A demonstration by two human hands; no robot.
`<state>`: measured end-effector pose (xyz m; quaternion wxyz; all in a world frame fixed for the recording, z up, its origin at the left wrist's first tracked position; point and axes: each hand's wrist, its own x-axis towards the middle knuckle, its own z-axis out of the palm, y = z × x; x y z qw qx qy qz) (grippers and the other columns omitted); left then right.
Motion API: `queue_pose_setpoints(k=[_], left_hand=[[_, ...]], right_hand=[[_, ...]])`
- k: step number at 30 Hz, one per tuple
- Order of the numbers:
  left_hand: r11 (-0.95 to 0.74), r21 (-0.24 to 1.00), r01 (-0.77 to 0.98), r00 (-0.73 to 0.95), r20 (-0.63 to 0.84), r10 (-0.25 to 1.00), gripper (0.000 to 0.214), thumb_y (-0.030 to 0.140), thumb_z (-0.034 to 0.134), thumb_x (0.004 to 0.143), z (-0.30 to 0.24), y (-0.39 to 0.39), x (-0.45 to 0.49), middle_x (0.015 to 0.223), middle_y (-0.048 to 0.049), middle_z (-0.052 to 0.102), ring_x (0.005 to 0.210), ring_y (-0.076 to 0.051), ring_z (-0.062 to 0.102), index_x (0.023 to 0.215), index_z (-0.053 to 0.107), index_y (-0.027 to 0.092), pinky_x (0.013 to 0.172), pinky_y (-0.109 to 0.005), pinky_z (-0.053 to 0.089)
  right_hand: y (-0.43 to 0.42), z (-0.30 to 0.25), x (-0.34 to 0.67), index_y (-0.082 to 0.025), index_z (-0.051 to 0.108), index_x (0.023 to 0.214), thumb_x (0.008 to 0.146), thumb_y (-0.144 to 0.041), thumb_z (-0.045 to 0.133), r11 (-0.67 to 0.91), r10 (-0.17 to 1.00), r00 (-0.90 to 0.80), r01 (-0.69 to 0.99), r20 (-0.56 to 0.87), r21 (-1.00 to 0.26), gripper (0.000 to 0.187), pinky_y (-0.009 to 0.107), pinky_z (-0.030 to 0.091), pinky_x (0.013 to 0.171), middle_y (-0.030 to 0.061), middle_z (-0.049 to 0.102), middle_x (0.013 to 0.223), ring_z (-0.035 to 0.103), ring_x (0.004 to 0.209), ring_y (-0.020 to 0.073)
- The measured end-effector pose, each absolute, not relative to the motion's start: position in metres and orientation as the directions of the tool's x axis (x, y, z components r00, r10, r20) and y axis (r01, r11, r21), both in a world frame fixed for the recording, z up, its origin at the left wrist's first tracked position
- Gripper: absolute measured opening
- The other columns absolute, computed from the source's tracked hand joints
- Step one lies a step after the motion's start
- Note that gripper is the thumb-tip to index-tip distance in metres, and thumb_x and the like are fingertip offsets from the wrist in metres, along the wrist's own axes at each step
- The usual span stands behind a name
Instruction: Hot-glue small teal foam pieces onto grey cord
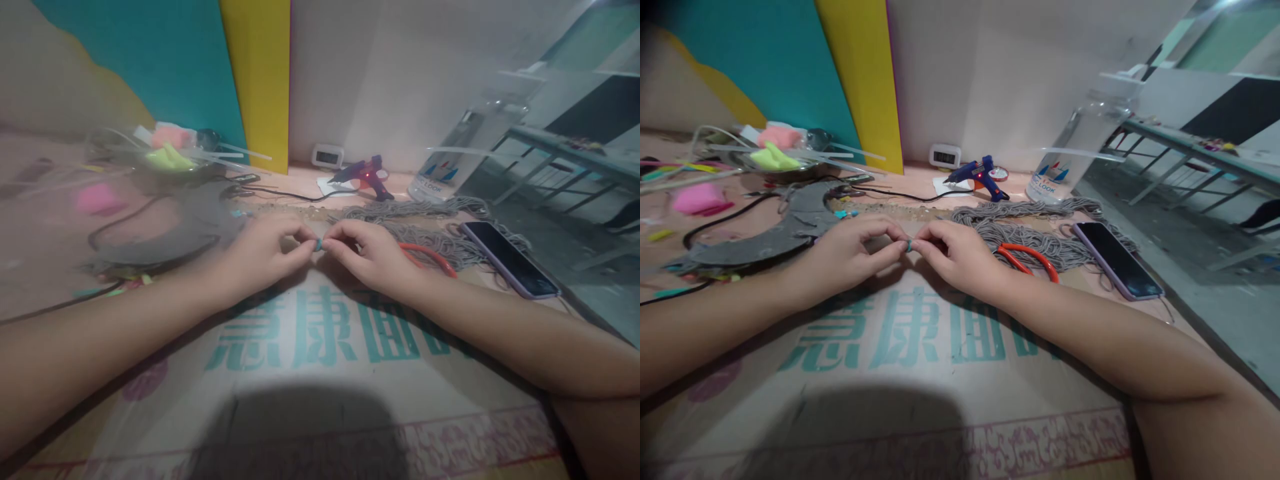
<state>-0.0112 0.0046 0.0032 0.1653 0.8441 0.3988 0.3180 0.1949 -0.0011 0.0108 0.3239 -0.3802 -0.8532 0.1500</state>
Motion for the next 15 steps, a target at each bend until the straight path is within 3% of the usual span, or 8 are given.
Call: queue_pose_setpoints(k=[10,15], left_hand=[[-0.659,0.515,0.548,0.523,0.403,0.751,0.021,0.029,0.051,0.089,0.0038,0.0052,-0.0103,0.086,-0.0026,0.071,0.085,-0.019,0.062,0.080,0.066,0.018,0.078,-0.032,0.043],[-0.599,0.590,0.541,0.463,0.386,0.798,0.025,0.032,0.049,0.092,0.0057,0.0034,-0.0104,0.094,-0.0033,0.072,0.091,-0.020,0.064,0.089,0.070,0.018,0.083,-0.032,0.046]], right_hand=[[-0.0015,0.0103,0.1948,-0.015,0.066,0.083,0.093,-0.026,0.056,0.680,0.733,-0.516,0.543,0.443,-0.493,0.018,0.023,0.039,0.062,0.0007,0.064,0.073,0.054,0.066,0.0112],[0.0006,0.0107,0.1944,-0.016,0.063,0.082,0.092,-0.029,0.057,0.609,0.792,-0.448,0.525,0.415,-0.595,0.018,0.023,0.038,0.059,-0.0020,0.060,0.068,0.050,0.060,0.0101]])
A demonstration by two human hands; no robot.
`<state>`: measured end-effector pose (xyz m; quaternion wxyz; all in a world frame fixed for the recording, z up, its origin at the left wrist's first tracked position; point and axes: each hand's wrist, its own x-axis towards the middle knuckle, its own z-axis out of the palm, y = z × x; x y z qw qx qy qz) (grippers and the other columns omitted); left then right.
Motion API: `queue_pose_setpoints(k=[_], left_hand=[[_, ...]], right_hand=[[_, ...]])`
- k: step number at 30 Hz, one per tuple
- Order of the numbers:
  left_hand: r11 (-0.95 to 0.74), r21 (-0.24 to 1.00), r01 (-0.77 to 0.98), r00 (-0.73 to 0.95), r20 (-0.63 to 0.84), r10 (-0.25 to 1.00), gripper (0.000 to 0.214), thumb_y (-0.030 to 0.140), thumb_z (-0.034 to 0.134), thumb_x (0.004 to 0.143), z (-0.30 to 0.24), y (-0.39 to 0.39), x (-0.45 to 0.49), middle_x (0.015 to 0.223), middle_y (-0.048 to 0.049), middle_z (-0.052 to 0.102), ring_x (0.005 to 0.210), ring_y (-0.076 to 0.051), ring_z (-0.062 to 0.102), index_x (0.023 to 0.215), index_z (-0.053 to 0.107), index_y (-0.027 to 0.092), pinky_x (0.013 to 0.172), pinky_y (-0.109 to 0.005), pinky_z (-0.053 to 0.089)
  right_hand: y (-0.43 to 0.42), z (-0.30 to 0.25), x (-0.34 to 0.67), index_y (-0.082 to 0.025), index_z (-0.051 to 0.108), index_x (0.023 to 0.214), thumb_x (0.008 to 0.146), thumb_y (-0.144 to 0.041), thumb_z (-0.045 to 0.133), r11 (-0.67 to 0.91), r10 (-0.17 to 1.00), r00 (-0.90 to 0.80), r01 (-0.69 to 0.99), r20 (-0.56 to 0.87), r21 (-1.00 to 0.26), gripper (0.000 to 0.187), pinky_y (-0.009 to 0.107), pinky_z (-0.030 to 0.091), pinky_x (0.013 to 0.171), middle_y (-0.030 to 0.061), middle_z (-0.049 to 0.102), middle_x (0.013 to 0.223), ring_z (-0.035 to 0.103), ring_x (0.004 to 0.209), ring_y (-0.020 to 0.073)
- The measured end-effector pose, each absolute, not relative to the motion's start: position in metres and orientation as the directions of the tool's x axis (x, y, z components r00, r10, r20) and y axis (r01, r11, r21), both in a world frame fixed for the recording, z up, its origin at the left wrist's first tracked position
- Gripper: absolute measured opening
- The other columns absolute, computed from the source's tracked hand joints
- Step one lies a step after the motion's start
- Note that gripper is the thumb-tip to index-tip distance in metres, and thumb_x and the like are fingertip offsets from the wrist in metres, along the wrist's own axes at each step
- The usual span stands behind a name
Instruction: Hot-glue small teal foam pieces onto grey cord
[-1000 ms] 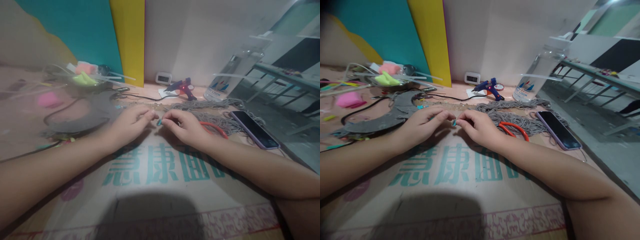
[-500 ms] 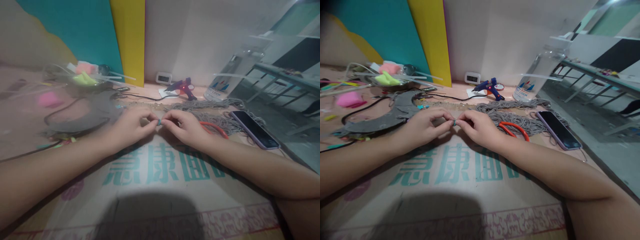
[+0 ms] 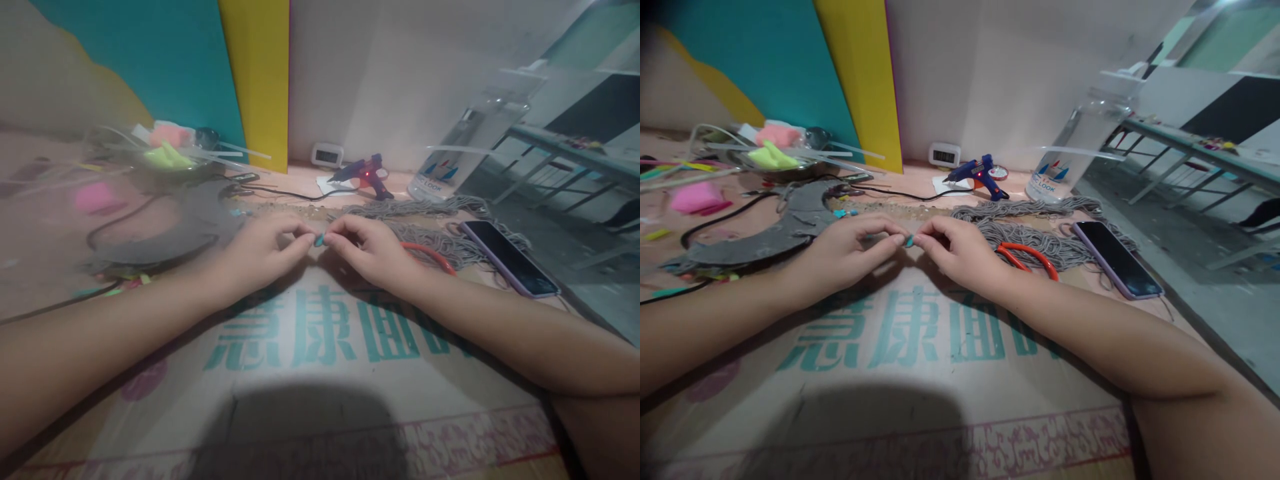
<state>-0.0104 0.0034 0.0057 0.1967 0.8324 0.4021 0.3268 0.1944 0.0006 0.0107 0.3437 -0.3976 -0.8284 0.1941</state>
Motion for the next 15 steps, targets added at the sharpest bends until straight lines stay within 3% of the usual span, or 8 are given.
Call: queue_pose_setpoints(k=[3,7,15], left_hand=[[-0.564,0.624,0.541,0.428,0.372,0.823,0.030,0.037,0.047,0.093,0.0091,0.0020,-0.0093,0.098,-0.0040,0.073,0.094,-0.021,0.065,0.090,0.071,0.019,0.084,-0.032,0.047],[-0.498,0.649,0.575,0.401,0.306,0.863,0.031,0.044,0.051,0.090,0.0117,0.0009,-0.0072,0.088,-0.0026,0.074,0.086,-0.021,0.065,0.083,0.070,0.020,0.078,-0.032,0.047],[-0.464,0.687,0.559,0.425,0.243,0.872,0.025,0.041,0.054,0.087,0.0087,0.0018,-0.0072,0.084,0.0002,0.073,0.080,-0.019,0.063,0.082,0.069,0.022,0.075,-0.031,0.044]], right_hand=[[0.0008,0.0109,0.1942,-0.016,0.062,0.081,0.092,-0.033,0.057,0.551,0.832,-0.408,0.525,0.376,-0.649,0.020,0.024,0.038,0.059,-0.0025,0.059,0.066,0.050,0.059,0.0103],[0.0004,0.0107,0.1944,-0.017,0.061,0.081,0.091,-0.032,0.057,0.547,0.835,-0.403,0.526,0.375,-0.651,0.019,0.024,0.038,0.059,-0.0019,0.061,0.068,0.050,0.060,0.0103],[0.0002,0.0101,0.1947,-0.015,0.063,0.083,0.092,-0.032,0.057,0.559,0.825,-0.413,0.502,0.385,-0.660,0.020,0.023,0.040,0.060,-0.0012,0.063,0.071,0.052,0.062,0.0100]])
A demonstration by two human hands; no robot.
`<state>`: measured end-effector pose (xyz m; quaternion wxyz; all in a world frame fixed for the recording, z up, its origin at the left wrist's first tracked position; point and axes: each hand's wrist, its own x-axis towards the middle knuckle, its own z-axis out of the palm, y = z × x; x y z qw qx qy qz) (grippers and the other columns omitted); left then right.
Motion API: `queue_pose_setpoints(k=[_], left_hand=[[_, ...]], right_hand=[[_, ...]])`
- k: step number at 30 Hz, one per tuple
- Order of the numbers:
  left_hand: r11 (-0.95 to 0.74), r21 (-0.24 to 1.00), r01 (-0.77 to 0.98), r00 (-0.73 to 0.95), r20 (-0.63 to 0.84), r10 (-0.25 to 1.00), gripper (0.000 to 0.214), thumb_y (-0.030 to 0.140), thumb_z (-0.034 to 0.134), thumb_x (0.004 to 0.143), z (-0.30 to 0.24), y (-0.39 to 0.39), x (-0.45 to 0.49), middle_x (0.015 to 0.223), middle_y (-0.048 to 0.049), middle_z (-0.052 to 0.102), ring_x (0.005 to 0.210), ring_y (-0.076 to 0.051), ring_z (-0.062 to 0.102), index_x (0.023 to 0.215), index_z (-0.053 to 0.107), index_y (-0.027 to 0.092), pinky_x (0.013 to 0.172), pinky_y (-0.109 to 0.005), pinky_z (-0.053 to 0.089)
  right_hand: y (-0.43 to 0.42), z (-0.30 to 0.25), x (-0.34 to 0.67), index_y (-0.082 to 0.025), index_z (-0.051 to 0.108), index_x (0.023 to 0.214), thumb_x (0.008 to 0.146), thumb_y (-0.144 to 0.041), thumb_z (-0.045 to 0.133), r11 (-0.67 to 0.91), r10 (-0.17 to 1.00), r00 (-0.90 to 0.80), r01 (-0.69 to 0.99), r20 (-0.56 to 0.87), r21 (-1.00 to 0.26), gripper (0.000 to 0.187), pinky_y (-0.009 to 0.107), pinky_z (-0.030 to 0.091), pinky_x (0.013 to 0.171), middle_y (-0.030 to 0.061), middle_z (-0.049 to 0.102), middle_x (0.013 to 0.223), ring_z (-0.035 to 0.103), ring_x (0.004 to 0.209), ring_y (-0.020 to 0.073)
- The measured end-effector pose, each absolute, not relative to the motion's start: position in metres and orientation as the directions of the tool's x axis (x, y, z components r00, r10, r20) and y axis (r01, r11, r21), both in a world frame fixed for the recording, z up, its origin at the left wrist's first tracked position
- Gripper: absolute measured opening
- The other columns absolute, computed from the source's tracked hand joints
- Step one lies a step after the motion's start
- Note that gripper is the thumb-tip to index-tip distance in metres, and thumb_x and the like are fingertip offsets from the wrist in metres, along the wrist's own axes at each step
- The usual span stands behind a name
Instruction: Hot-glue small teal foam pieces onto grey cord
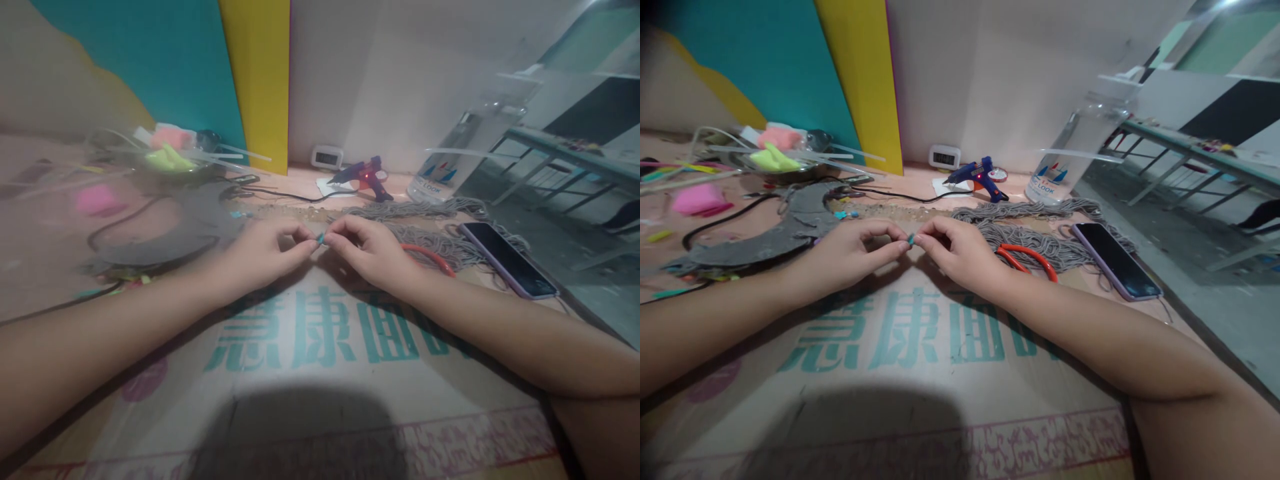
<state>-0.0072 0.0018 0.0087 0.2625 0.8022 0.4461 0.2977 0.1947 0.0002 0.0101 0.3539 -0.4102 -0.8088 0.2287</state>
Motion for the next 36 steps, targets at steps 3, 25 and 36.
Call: queue_pose_setpoints(k=[3,25,36], left_hand=[[-0.448,0.705,0.551,0.420,0.229,0.878,0.026,0.041,0.054,0.087,0.0084,0.0027,-0.0072,0.082,0.0000,0.072,0.078,-0.018,0.062,0.082,0.069,0.020,0.074,-0.030,0.044],[-0.464,0.662,0.589,0.383,0.278,0.881,0.021,0.036,0.054,0.085,0.0075,0.0018,-0.0076,0.096,-0.0034,0.073,0.092,-0.022,0.064,0.091,0.068,0.020,0.084,-0.036,0.047],[-0.545,0.615,0.570,0.405,0.368,0.837,0.022,0.040,0.057,0.088,0.0057,0.0019,-0.0083,0.092,-0.0022,0.072,0.089,-0.020,0.064,0.086,0.067,0.020,0.080,-0.032,0.046]], right_hand=[[0.0005,0.0105,0.1948,-0.015,0.065,0.087,0.092,-0.033,0.057,0.574,0.815,-0.425,0.501,0.393,-0.648,0.020,0.023,0.039,0.059,-0.0005,0.065,0.073,0.053,0.063,0.0103],[0.0028,0.0066,0.1945,-0.017,0.062,0.086,0.088,-0.037,0.060,0.420,0.892,-0.366,0.458,0.264,-0.783,0.021,0.024,0.038,0.053,-0.0027,0.058,0.064,0.051,0.055,0.0104],[-0.0009,0.0091,0.1931,-0.017,0.063,0.082,0.088,-0.030,0.059,0.528,0.840,-0.430,0.502,0.332,-0.685,0.015,0.024,0.038,0.057,-0.0020,0.061,0.067,0.049,0.057,0.0096]])
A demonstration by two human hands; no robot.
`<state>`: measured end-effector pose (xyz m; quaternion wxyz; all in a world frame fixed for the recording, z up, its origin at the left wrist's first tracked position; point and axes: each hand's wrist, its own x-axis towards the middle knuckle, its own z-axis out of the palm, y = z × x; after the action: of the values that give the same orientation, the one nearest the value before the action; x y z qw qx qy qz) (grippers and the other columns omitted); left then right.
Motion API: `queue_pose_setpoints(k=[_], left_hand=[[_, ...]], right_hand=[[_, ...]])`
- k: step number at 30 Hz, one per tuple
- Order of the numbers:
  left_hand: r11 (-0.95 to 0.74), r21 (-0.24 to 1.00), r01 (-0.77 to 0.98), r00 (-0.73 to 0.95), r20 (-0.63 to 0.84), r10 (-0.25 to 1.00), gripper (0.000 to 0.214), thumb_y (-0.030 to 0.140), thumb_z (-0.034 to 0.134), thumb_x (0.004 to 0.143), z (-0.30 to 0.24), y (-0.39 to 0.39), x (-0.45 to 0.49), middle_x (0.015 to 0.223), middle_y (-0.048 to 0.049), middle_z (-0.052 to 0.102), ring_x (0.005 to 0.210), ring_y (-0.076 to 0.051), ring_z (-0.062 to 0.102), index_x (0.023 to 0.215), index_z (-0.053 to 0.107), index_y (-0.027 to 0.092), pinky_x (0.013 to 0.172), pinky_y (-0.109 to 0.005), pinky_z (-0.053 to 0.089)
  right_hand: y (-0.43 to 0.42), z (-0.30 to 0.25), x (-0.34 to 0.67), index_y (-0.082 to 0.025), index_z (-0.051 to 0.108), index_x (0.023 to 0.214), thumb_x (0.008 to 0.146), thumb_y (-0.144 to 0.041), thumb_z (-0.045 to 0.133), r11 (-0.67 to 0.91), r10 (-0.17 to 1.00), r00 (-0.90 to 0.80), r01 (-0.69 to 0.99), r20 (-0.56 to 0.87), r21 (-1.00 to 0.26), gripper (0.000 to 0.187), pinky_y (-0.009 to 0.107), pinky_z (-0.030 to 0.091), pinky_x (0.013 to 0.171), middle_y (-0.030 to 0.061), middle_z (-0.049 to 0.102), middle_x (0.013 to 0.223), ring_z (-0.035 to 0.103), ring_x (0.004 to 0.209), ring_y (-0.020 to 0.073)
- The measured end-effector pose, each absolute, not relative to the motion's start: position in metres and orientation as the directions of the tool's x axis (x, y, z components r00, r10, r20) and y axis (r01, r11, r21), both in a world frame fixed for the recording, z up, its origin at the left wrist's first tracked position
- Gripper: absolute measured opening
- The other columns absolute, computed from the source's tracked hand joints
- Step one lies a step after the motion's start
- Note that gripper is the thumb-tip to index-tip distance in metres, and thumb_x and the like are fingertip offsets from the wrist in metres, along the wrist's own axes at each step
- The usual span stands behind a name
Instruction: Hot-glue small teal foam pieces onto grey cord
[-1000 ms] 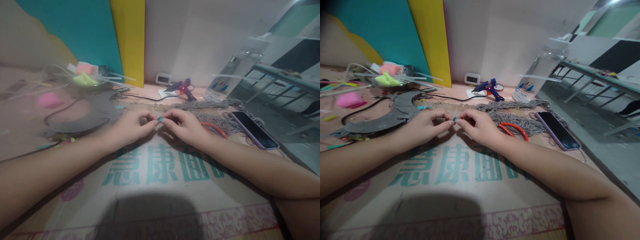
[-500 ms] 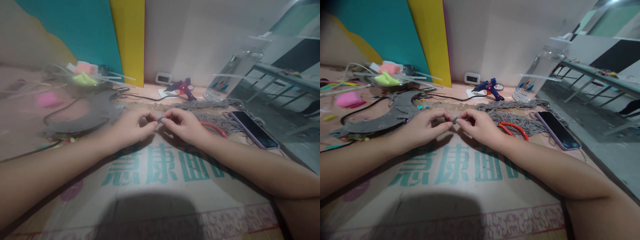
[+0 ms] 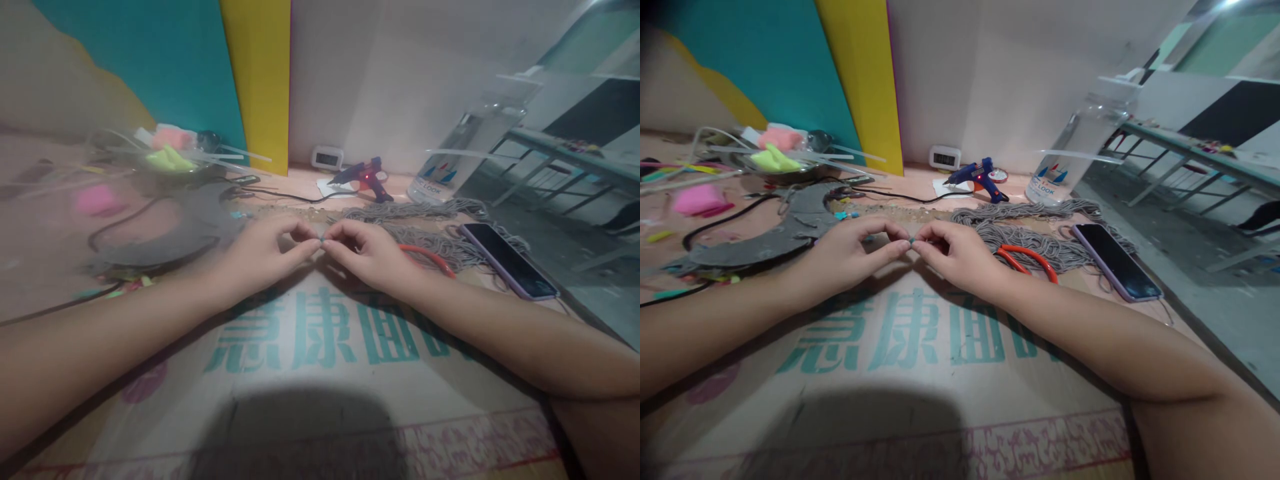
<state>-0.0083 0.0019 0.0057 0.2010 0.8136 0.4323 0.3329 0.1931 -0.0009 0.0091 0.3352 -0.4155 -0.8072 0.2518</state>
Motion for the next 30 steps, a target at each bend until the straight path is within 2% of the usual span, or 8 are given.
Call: queue_pose_setpoints(k=[7,14,18,22,30], left_hand=[[-0.554,0.607,0.570,0.430,0.354,0.831,0.019,0.035,0.055,0.088,0.0061,0.0021,-0.0095,0.090,-0.0013,0.073,0.087,-0.019,0.064,0.083,0.066,0.021,0.080,-0.031,0.045],[-0.528,0.650,0.547,0.446,0.308,0.840,0.017,0.033,0.054,0.086,0.0069,0.0024,-0.0100,0.087,0.0002,0.072,0.086,-0.019,0.063,0.081,0.066,0.022,0.078,-0.031,0.046],[-0.563,0.609,0.559,0.472,0.325,0.819,0.019,0.033,0.053,0.087,0.0049,0.0025,-0.0103,0.085,-0.0008,0.071,0.084,-0.019,0.063,0.082,0.066,0.020,0.078,-0.031,0.045],[-0.582,0.564,0.586,0.451,0.370,0.812,0.027,0.041,0.054,0.089,0.0048,0.0035,-0.0091,0.088,-0.0032,0.071,0.088,-0.021,0.063,0.084,0.068,0.019,0.080,-0.032,0.045],[-0.520,0.654,0.549,0.437,0.306,0.846,0.021,0.036,0.056,0.088,0.0057,0.0038,-0.0087,0.089,-0.0011,0.072,0.088,-0.020,0.064,0.084,0.069,0.020,0.079,-0.030,0.045]], right_hand=[[-0.0019,0.0100,0.1936,-0.015,0.066,0.085,0.089,-0.029,0.059,0.607,0.790,-0.481,0.535,0.379,-0.587,0.016,0.023,0.037,0.057,-0.0009,0.063,0.070,0.049,0.058,0.0095],[-0.0029,0.0092,0.1936,-0.016,0.067,0.086,0.089,-0.028,0.059,0.651,0.757,-0.517,0.543,0.400,-0.531,0.015,0.024,0.039,0.060,0.0005,0.064,0.073,0.052,0.063,0.0109],[-0.0031,0.0089,0.1939,-0.014,0.068,0.086,0.089,-0.025,0.059,0.674,0.737,-0.537,0.543,0.409,-0.501,0.014,0.023,0.039,0.060,0.0010,0.064,0.073,0.053,0.064,0.0110],[-0.0021,0.0080,0.1938,-0.015,0.068,0.086,0.089,-0.024,0.059,0.674,0.738,-0.528,0.554,0.420,-0.488,0.014,0.022,0.039,0.060,0.0006,0.064,0.072,0.052,0.062,0.0102],[-0.0018,0.0073,0.1934,-0.014,0.069,0.086,0.088,-0.024,0.059,0.688,0.725,-0.545,0.545,0.421,-0.479,0.014,0.022,0.039,0.059,0.0013,0.064,0.072,0.053,0.064,0.0103]])
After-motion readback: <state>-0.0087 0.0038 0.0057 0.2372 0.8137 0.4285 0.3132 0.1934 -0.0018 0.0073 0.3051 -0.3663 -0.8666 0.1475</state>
